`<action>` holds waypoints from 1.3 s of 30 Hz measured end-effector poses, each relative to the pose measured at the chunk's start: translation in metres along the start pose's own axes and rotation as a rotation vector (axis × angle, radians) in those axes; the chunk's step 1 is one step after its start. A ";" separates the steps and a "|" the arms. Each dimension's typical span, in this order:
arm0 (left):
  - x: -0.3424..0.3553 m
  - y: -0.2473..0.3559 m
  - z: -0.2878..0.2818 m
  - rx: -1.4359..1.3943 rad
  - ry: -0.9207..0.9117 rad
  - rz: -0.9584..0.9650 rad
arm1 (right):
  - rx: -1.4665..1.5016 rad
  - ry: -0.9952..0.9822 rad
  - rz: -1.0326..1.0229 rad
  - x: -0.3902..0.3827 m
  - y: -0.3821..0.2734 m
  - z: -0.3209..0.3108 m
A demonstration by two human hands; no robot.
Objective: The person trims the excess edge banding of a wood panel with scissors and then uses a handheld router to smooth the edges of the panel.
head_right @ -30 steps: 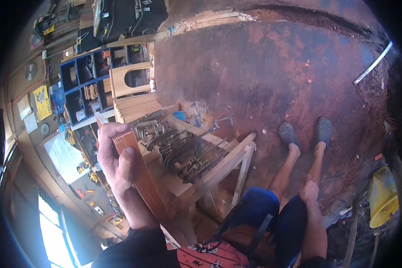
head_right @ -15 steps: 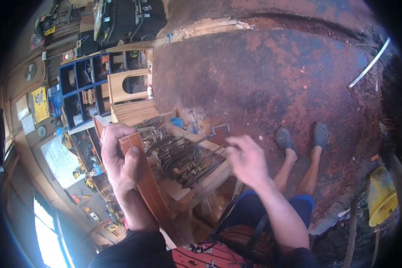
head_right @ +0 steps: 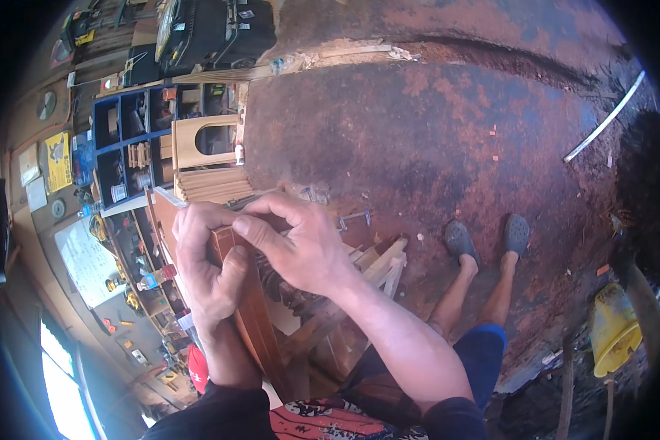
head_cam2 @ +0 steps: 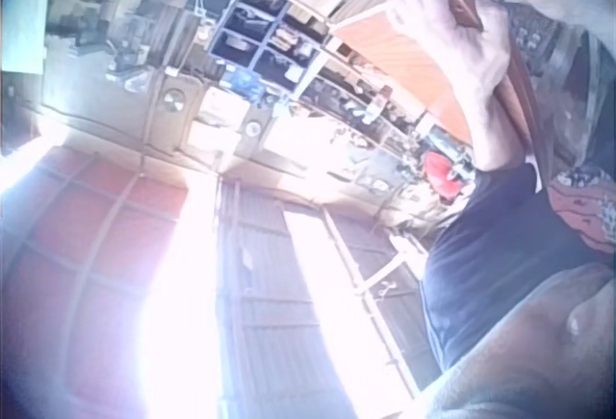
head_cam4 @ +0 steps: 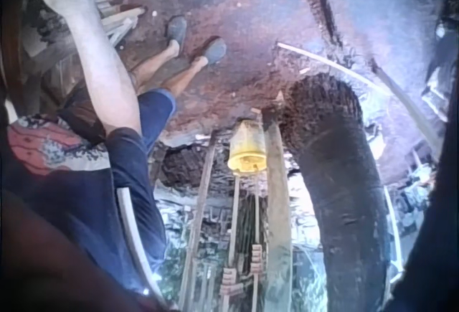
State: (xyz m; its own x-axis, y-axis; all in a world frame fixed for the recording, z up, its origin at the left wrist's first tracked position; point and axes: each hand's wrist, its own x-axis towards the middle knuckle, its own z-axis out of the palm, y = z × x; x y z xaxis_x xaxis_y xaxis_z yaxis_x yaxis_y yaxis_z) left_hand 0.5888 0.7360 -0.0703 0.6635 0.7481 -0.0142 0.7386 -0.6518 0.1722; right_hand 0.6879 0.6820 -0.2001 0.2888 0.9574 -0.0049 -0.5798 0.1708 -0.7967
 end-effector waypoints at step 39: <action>-0.006 -0.001 0.000 -0.010 -0.021 0.027 | -0.373 0.076 -0.386 -0.041 -0.003 -0.001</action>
State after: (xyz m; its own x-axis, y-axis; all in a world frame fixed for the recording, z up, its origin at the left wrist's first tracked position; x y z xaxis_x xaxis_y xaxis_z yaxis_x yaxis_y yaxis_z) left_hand 0.5836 0.7321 -0.0700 0.6857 0.7273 -0.0304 0.7191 -0.6704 0.1830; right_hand 0.6782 0.6422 -0.1980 0.4898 0.8192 0.2982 -0.1148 0.3996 -0.9095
